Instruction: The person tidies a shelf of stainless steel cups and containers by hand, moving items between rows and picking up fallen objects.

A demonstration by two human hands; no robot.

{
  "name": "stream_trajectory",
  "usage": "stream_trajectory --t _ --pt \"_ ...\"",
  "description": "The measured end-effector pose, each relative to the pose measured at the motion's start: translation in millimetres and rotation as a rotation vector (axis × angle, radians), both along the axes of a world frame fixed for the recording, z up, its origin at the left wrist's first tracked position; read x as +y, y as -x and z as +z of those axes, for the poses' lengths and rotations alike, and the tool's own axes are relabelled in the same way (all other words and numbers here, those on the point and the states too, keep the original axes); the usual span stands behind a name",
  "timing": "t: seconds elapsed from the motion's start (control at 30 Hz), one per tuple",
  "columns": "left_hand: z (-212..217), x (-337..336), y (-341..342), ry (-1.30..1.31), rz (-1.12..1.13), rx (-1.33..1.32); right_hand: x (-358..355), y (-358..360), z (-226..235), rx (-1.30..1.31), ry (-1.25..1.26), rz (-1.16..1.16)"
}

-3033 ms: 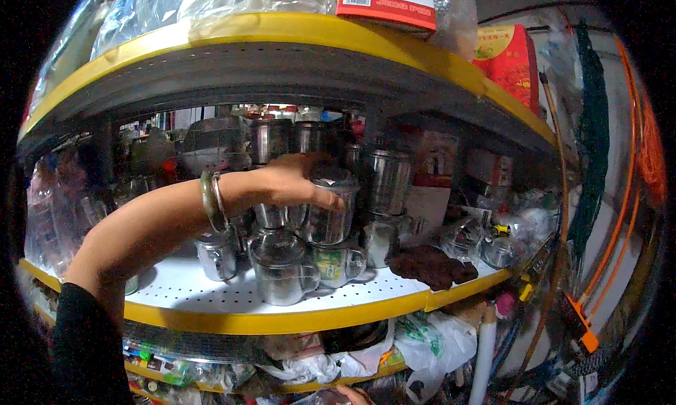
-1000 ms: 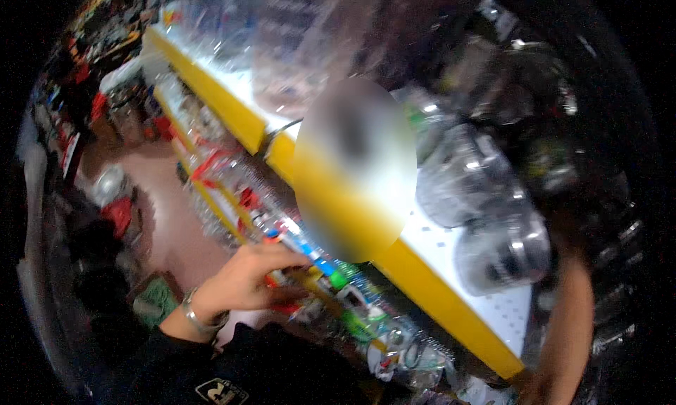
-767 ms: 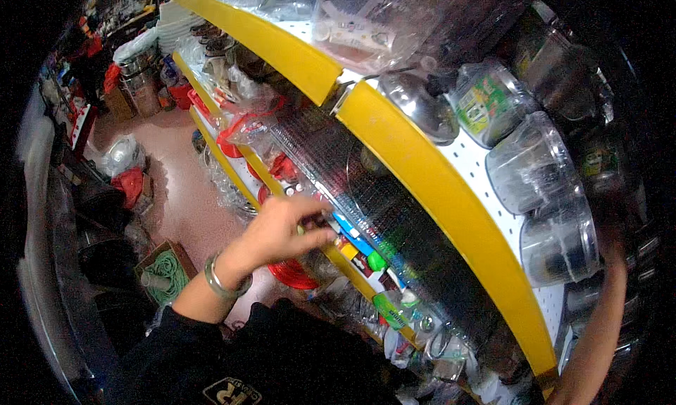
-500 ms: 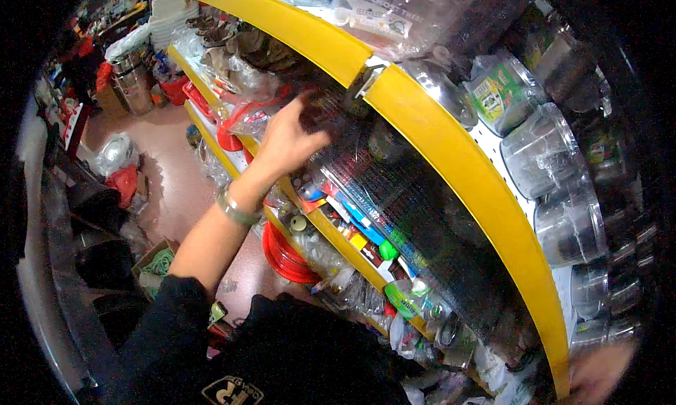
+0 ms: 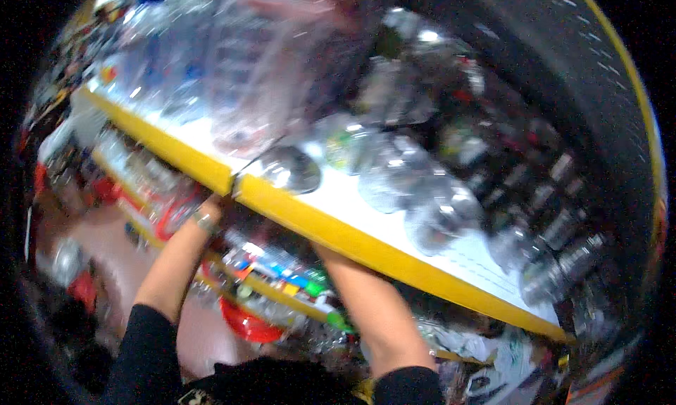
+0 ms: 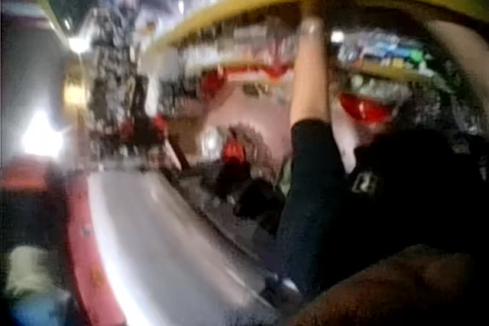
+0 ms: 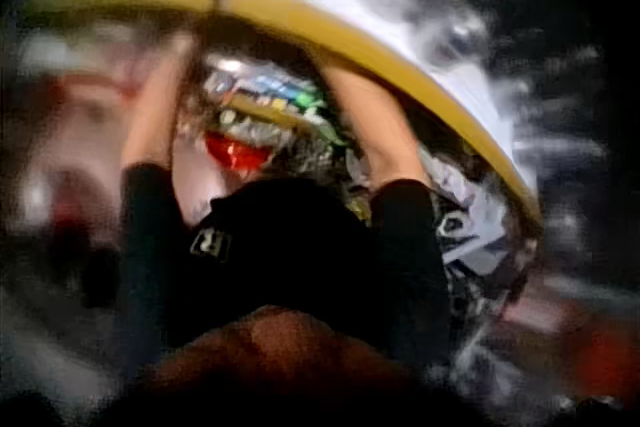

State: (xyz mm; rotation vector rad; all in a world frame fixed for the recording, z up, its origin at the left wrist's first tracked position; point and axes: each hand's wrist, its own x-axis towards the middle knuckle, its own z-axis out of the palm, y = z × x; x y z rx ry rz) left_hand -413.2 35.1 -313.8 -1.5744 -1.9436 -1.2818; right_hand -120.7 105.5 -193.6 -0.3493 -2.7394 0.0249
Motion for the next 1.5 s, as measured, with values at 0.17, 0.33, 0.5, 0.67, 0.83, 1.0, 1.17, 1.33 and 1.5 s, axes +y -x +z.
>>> stream_trajectory --t 0.17,0.33,0.5,0.67,0.83,1.0,1.17,1.33,1.5 --pt "-30.8 -37.2 50.7 0.122 0.120 0.070 -8.4 46.8 -20.7 -0.027 0.036 0.084" --pt "-74.0 -35.2 77.0 0.224 0.192 0.274 -19.6 19.5 -24.3 -0.072 0.118 0.168" --pt "25.0 -63.1 -31.9 0.044 0.031 -0.029 -47.7 -83.9 -16.2 -0.011 0.360 0.385" --pt "38.1 -198.5 -83.4 -0.051 0.100 -0.041 -102.0 -198.8 27.0 0.412 -0.051 0.537" --pt "130.5 -257.0 -161.6 0.200 -0.181 -0.350 -63.7 -297.3 117.0 0.576 -0.110 0.165" --pt "217.1 -241.5 -239.0 0.182 -0.556 -0.617 20.1 -284.7 225.1 0.513 0.273 -0.430" --pt "266.7 -196.3 -296.8 0.205 -0.706 -0.137 103.0 -227.5 216.7 0.176 0.232 -0.656" --pt "291.6 -170.6 -338.5 0.234 -0.784 -0.052 128.6 -204.4 185.2 0.018 0.078 -0.653" --pt "299.2 -153.3 -353.4 0.176 -0.794 0.047 112.9 -205.6 191.0 -0.078 0.123 -0.656"
